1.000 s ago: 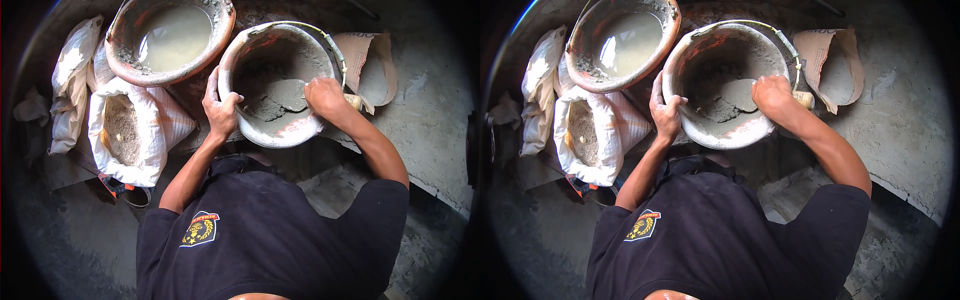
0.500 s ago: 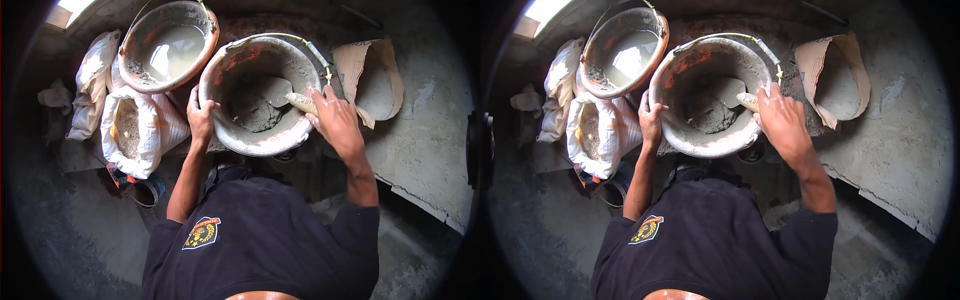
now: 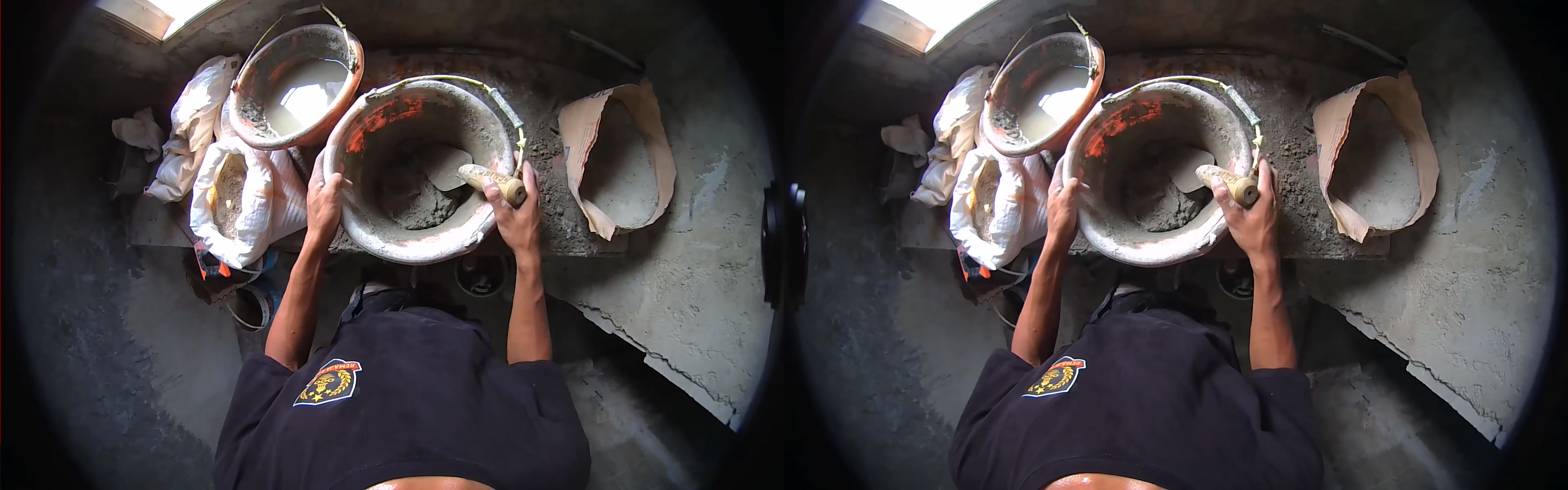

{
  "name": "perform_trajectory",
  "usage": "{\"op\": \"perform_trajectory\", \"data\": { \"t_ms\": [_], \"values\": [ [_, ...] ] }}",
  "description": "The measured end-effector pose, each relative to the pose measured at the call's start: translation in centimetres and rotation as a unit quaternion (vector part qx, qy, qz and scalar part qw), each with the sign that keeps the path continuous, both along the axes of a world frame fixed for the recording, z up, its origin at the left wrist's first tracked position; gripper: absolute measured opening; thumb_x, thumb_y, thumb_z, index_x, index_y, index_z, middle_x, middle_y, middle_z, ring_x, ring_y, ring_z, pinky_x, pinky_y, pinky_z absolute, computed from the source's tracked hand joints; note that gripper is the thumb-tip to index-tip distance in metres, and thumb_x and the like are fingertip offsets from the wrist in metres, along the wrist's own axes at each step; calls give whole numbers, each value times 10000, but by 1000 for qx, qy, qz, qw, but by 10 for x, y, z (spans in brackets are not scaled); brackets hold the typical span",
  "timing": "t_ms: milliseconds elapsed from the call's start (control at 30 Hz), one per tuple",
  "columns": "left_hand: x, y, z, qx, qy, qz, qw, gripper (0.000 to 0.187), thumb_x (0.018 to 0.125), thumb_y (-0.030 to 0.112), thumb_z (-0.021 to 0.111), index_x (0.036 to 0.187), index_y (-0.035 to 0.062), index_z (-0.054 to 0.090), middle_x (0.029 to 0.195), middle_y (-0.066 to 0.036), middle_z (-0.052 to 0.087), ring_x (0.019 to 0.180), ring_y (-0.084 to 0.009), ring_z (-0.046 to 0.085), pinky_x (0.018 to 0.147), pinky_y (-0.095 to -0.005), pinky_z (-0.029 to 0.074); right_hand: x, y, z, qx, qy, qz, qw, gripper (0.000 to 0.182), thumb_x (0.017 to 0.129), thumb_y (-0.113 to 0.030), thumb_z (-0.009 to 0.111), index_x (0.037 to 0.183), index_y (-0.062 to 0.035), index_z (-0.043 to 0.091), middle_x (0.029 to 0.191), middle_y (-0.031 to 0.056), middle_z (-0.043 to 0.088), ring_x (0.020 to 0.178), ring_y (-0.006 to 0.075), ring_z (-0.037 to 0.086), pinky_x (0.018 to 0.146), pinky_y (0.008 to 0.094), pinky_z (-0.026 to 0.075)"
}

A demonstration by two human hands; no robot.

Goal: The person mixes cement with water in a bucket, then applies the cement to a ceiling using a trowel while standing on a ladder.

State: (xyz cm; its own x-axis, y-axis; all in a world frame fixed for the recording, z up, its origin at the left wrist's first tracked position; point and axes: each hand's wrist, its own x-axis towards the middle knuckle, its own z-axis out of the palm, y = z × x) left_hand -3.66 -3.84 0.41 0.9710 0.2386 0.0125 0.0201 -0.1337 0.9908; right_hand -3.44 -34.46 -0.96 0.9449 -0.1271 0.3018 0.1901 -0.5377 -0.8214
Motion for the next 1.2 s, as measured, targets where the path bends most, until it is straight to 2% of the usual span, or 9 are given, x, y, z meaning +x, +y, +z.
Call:
{"op": "perform_trajectory", "data": {
  "t_ms": [100,267,367,467,633,967,1000,1133,1200],
  "values": [
    [-17,-6,8,66,35,14,997,511,760,104,450,1264,27,430,965,-95,526,838,-169,511,757,-288,449,7,2,-3,98,12,46,994,815,756,-475,686,1292,64,390,1163,247,491,1093,371,496,929,432,398],
    [-53,-14,4,53,64,78,993,415,782,121,458,1180,4,464,910,-89,542,821,-165,519,741,-297,438,19,6,-14,116,2,103,988,760,795,-398,664,1322,60,365,1215,235,484,1113,344,515,943,400,411],
    [-58,-13,-5,43,72,120,989,370,791,126,464,1136,-5,484,870,-76,549,789,-162,523,717,-289,435,20,23,-9,241,27,129,961,739,833,-355,638,1365,35,305,1288,212,458,1121,291,534,928,366,444],
    [-56,-13,-12,29,45,134,990,303,792,121,469,1063,-8,515,848,-65,544,758,-146,518,691,-275,433,18,29,-10,277,7,116,954,732,844,-361,624,1369,31,299,1284,201,461,1139,282,523,936,363,439],
    [-55,-13,-10,16,22,111,993,242,786,105,473,994,-12,517,830,-54,528,720,-136,527,669,-270,447,19,28,-19,288,10,132,949,755,856,-370,603,1383,39,251,1341,198,392,1164,290,499,958,359,420],
    [-55,-14,-11,0,41,131,991,261,771,113,467,986,-22,530,784,-44,536,682,-125,520,644,-270,449,18,27,-23,296,27,134,945,774,859,-352,605,1400,34,209,1398,167,336,1221,300,449,989,371,391],
    [-55,-11,-15,30,33,127,991,269,758,118,468,982,-17,529,784,-45,530,677,-129,515,643,-273,446,17,32,-21,346,-11,137,928,773,860,-342,608,1401,34,203,1407,170,323,1225,312,443,992,380,390],
    [-57,-15,-9,21,46,130,990,272,740,123,473,967,-15,529,786,-47,516,684,-145,518,644,-278,445,17,31,-21,326,-7,131,936,795,859,-391,596,1382,73,218,1395,204,331,1224,330,441,986,389,397],
    [-55,-16,-5,23,39,125,991,262,738,114,476,961,-12,528,788,-47,516,684,-142,510,644,-278,442,17,30,-15,286,-32,127,949,784,848,-438,588,1345,94,295,1354,240,368,1199,351,452,985,405,390]
  ]
}}
